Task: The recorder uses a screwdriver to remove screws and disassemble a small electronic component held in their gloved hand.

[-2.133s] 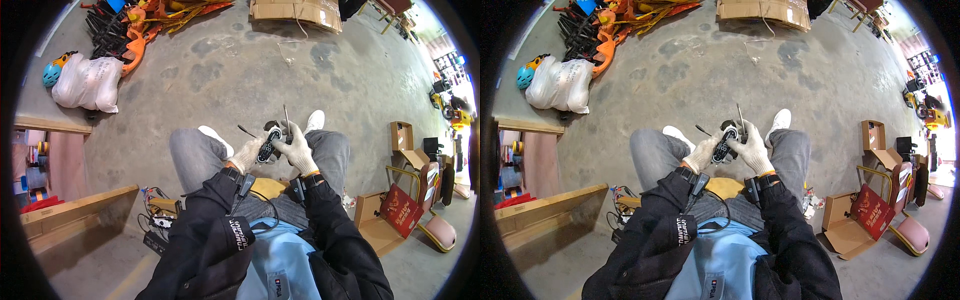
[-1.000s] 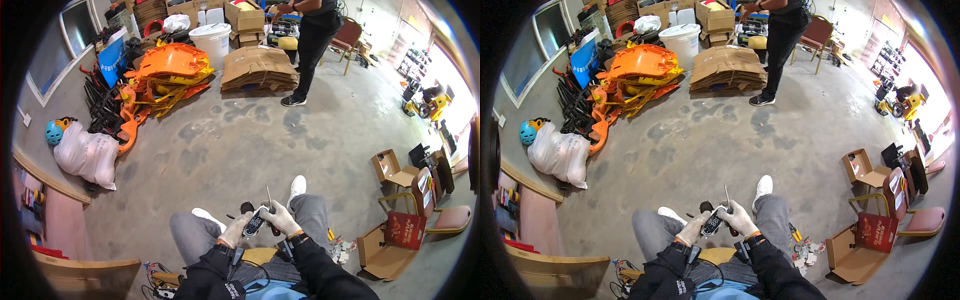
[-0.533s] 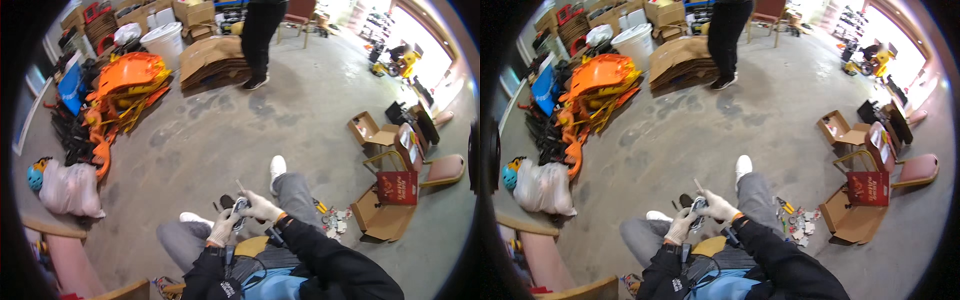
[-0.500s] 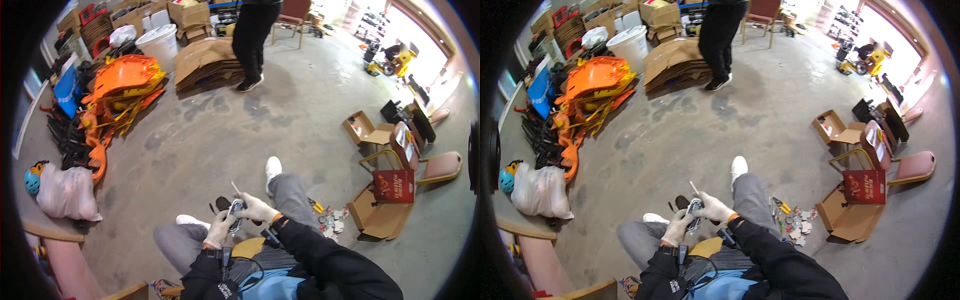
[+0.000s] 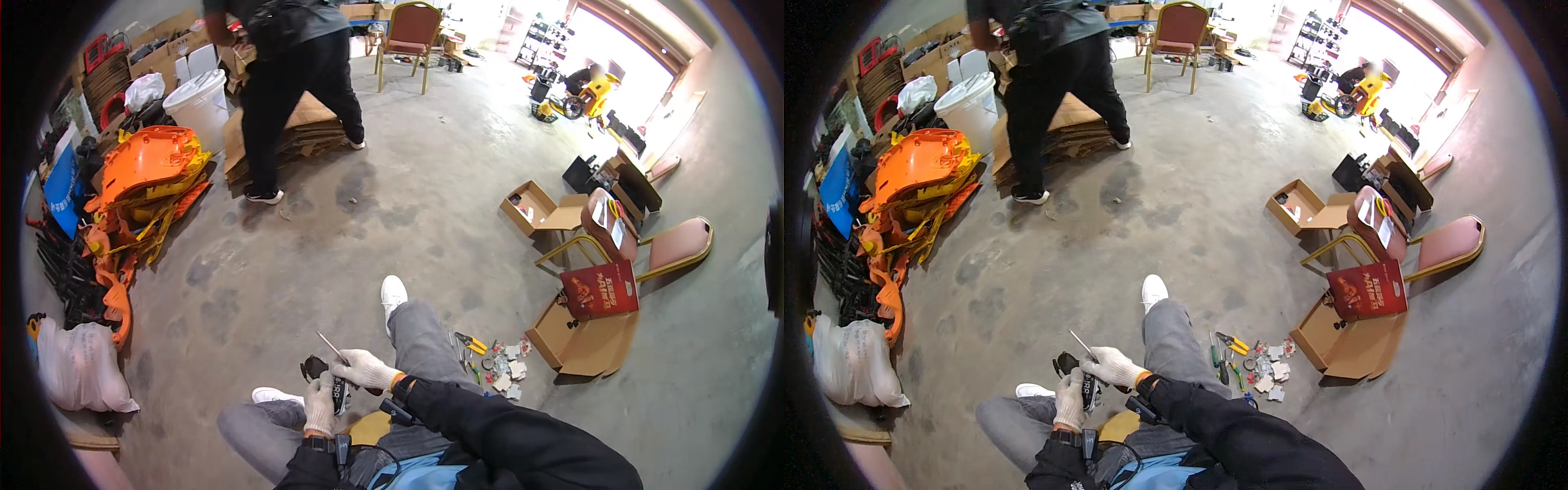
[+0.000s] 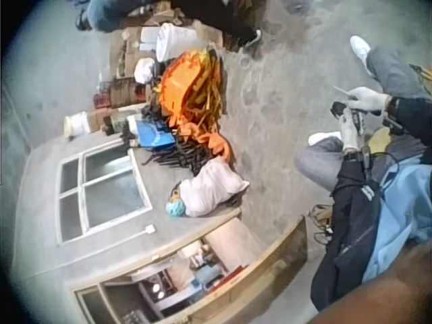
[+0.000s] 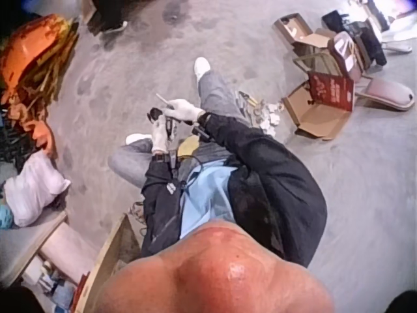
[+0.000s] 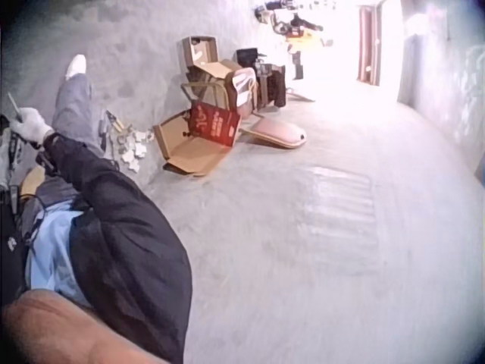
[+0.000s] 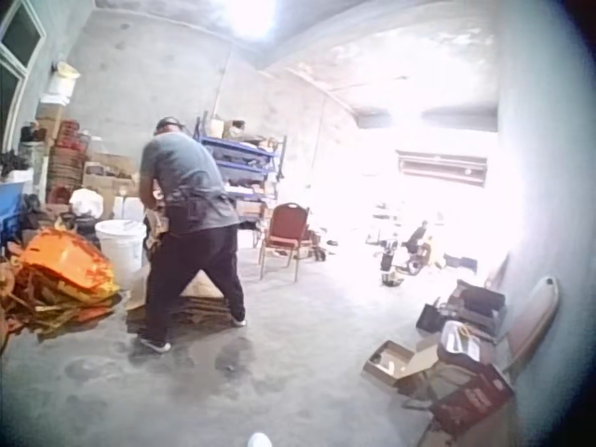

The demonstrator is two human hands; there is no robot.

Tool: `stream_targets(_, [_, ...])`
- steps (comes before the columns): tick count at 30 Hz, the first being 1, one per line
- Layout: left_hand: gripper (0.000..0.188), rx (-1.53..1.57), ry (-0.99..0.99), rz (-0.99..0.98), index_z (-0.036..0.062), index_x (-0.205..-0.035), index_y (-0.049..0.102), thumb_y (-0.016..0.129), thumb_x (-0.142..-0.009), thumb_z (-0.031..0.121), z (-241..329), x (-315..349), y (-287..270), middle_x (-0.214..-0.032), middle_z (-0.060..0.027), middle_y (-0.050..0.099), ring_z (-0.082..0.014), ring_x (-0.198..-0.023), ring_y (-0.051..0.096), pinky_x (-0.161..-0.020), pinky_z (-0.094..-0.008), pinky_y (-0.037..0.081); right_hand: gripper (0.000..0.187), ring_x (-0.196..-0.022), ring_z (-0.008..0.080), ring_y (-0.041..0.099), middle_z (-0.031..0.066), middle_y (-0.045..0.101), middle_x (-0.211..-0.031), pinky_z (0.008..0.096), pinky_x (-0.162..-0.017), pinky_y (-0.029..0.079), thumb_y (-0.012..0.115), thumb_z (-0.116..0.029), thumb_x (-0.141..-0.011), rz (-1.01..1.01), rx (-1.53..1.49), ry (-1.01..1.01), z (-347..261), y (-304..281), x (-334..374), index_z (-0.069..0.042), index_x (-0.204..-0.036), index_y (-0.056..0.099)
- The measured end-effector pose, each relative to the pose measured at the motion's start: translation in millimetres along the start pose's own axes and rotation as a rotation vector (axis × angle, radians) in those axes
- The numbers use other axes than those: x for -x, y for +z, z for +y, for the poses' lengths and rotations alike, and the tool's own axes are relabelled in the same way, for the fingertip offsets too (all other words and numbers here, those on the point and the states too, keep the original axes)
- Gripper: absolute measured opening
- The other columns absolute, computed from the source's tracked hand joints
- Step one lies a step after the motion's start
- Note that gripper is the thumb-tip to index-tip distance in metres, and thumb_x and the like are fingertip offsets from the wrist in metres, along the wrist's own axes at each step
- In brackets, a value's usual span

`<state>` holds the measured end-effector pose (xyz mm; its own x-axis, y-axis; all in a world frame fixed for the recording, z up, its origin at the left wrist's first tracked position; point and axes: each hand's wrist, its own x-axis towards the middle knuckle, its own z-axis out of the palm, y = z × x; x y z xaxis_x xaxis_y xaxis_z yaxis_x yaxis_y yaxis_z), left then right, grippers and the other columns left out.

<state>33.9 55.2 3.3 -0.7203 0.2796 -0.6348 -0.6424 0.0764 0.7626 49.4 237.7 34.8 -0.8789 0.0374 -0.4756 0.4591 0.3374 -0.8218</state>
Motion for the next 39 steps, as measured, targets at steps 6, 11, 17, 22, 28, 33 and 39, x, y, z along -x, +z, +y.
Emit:
stream_targets(6, [0.028,-0.157,0.09,-0.252,-0.0018,-0.117,0.068,0.064,-0.101,0.022,27.7,12.7,0.7,-0.1,-0.0043,0.071,-0.0111,-0.087,0.065,-0.076,-0.0281,0.053,0.038,-0.076,0.014,0.068,0.0086,0.073,-0.094,0.0337,-0.067,0.058,0.072,-0.028,-0.096,0.008,-0.029,-0.198,13.8,-15.3,-2.6,-0.002,-0.123,0.068])
stream_targets(11, [0.053,0.009,0.123,-0.522,-0.0074,-0.14,0.052,0.067,-0.092,0.01,26.1,-0.4,-13.0,-0.12,-0.0106,0.067,-0.0169,-0.105,0.067,-0.092,-0.0305,0.054,0.038,-0.077,0.0114,0.067,0.0059,0.073,-0.093,0.0287,-0.068,0.056,0.069,-0.028,-0.099,0.055,-0.21,-0.056,-16.2,-30.0,7.6,0.003,-0.122,0.069])
stream_targets(17, [0.048,0.014,0.071,-0.381,-0.007,-0.136,0.057,0.068,-0.096,0.016,30.5,5.0,-11.0,-0.115,-0.0096,0.07,-0.0141,-0.101,0.068,-0.089,-0.029,0.055,0.037,-0.076,0.0122,0.068,0.0083,0.073,-0.094,0.0295,-0.067,0.057,0.067,-0.025,-0.1,0.022,-0.223,-0.043,-4.9,-20.3,-2.0,0.005,-0.121,0.067])
stream_targets(22, [0.036,-0.091,-0.004,-0.124,-0.0019,-0.119,0.069,0.07,-0.1,0.029,32.7,10.3,-8.2,-0.094,-0.0062,0.072,-0.0116,-0.085,0.068,-0.077,-0.0285,0.056,0.042,-0.076,0.0118,0.066,0.0072,0.071,-0.091,0.0304,-0.069,0.056,0.077,-0.025,-0.091,-0.067,-0.071,-0.099,-10.8,-14.0,5.4,0.001,-0.121,0.064])
stream_targets(28, [0.048,-0.451,0.165,0.025,0.0,-0.11,0.073,0.058,-0.106,0.045,25.3,8.6,-3.1,-0.09,-0.0054,0.072,-0.0117,-0.08,0.065,-0.071,-0.0312,0.053,0.061,-0.099,0.0351,0.072,0.0219,0.073,-0.101,0.0423,-0.089,0.055,0.085,-0.04,-0.077,0.002,0.136,-0.084,-1.1,-8.2,-0.5,0.001,-0.116,0.062])
stream_targets(33, [0.039,-0.182,0.104,-0.219,-0.0013,-0.118,0.069,0.062,-0.104,0.034,34.1,14.3,3.2,-0.098,-0.0039,0.07,-0.012,-0.089,0.065,-0.079,-0.0289,0.053,0.051,-0.077,0.025,0.072,0.0175,0.073,-0.089,0.0372,-0.071,0.057,0.08,-0.04,-0.086,0.084,0.083,-0.016,-0.9,-15.2,-6.8,0.002,-0.11,0.067])
stream_targets(39, [0.037,0.122,0.011,-0.272,-0.0009,-0.128,0.061,0.066,-0.106,0.029,29.2,3.5,0.4,-0.107,-0.0089,0.072,-0.0162,-0.086,0.074,-0.076,-0.0283,0.063,0.036,-0.061,0.0096,0.062,0.0023,0.068,-0.081,0.0283,-0.056,0.053,0.065,-0.035,-0.103,0.135,-0.56,-0.052,3.7,-16.1,-11.6,0.0,-0.106,0.07])
